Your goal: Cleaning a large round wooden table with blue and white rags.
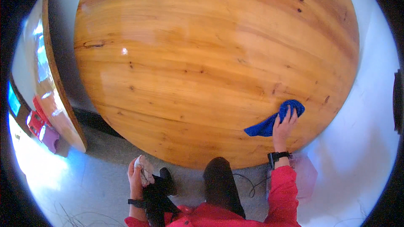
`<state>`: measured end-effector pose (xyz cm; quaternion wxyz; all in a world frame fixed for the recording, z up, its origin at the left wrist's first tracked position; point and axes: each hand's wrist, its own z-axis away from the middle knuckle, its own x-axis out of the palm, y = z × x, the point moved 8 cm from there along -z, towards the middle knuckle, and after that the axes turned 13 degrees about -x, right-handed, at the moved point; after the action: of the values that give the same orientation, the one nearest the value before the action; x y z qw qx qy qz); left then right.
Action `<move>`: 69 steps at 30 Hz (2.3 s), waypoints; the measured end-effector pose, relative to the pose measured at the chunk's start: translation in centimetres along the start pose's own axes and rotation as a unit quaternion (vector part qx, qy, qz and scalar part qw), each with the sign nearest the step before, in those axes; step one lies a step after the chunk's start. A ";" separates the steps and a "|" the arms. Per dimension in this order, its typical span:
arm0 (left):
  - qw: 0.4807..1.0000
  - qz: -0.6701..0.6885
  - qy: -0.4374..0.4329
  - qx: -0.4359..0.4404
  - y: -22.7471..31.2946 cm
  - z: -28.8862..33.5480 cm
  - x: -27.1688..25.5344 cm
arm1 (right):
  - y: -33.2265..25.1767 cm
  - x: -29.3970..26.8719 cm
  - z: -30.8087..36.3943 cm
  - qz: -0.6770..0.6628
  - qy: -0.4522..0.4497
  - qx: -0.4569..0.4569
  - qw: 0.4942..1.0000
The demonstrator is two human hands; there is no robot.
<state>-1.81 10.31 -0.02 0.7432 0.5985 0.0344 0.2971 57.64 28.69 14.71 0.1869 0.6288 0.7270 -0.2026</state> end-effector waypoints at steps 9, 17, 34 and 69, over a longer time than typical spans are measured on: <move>1.000 -0.028 -0.001 0.006 -0.2 -0.5 0.0 | 5.3 4.8 12.2 -0.019 0.024 0.297 0.954; 0.999 -0.049 0.017 -0.009 -0.7 -0.6 -0.1 | 5.7 8.3 17.3 -0.138 0.093 0.369 0.914; 0.996 -0.079 0.023 -0.021 0.8 0.0 0.3 | -18.4 6.2 5.9 -0.207 -0.149 -0.026 0.967; 0.997 0.011 0.003 -0.070 0.1 -0.3 -1.0 | -56.6 15.0 6.7 -0.289 -0.149 -0.642 0.695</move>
<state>-2.82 10.08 -0.28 0.7796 0.5447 0.0091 0.3089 -0.41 30.50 4.47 0.5828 0.0769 0.7891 0.1781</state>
